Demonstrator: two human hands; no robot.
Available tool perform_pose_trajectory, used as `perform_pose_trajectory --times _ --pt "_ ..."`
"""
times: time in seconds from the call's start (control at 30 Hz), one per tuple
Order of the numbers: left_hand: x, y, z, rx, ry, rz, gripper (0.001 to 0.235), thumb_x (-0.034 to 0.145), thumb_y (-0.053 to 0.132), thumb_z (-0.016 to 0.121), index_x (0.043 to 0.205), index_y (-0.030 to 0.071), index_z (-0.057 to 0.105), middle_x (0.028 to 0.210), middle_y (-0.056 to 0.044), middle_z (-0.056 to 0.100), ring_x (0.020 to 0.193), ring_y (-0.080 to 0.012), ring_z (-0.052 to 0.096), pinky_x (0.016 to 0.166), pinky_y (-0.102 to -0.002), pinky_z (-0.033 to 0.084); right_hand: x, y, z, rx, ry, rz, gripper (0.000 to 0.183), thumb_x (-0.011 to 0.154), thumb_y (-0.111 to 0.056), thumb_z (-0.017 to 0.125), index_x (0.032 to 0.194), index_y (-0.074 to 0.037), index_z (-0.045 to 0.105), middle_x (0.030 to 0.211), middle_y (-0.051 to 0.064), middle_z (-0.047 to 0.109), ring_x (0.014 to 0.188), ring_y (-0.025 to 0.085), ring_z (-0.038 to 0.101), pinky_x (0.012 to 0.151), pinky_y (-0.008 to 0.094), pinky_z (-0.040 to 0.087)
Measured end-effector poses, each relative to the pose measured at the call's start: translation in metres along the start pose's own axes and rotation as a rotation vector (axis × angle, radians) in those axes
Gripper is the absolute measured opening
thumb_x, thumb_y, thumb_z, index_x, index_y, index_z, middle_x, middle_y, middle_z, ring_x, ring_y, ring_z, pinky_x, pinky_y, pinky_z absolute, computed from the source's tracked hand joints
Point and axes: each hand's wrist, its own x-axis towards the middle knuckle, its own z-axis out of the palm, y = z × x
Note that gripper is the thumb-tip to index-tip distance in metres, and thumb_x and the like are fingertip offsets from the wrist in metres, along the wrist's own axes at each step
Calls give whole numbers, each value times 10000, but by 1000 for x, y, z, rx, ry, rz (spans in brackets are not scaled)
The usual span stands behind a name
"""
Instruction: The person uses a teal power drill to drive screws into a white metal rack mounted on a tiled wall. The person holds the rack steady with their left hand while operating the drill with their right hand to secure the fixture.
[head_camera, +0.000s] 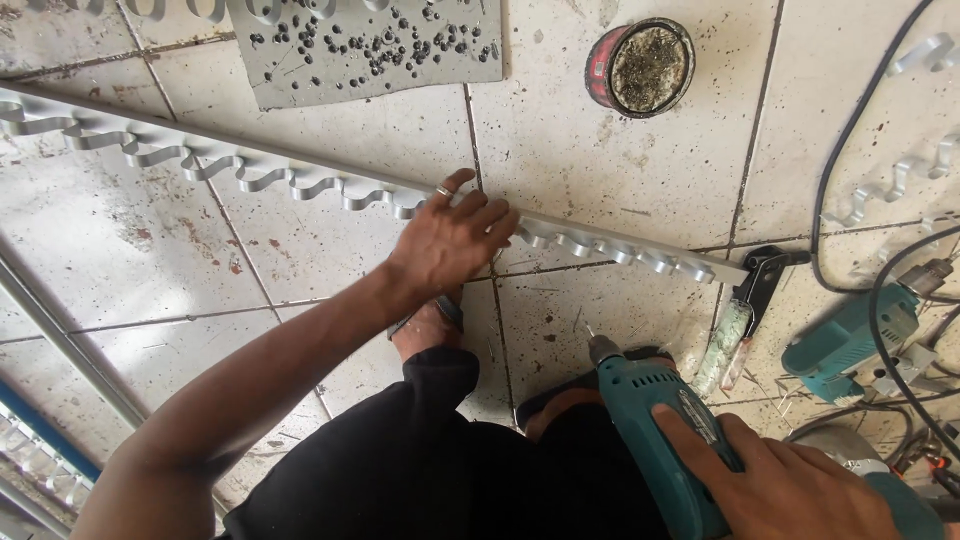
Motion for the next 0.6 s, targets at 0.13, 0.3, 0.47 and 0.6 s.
perform_pose_trajectory --times 0.13,0.3,0.47,0.6 --pt "-4 -14 17 -25 419 100 171 859 -15 660 921 125 586 888 -14 613 704 -175 566 976 -387 419 -5 -8 4 -38 398 49 1377 377 -1324 338 1474 -583 -40 1365 -19 385 1054 239 619 872 362 533" --pt "1 -17 18 -21 521 112 157 929 19 595 834 140 561 715 16 514 603 -134 485 915 -351 435 -22 -29 -28 -11 984 60 1013 556 -1000 281 1435 -499 326 1218 12 602 852 202 688 690 331 565" --pt "9 -16 24 -79 504 78 271 732 -121 516 728 149 528 588 32 432 500 -140 373 825 -339 394 -28 -38 -62 -43 1213 -19 1002 404 -394 507 1403 -335 464 1167 104 641 781 221 670 758 322 535" --pt "9 -19 26 -56 496 72 257 709 -99 542 744 156 540 592 28 452 503 -151 386 772 -343 414 -26 -42 -82 -70 1265 -23 938 422 -352 485 1358 -299 527 1126 114 648 667 203 636 669 311 521"
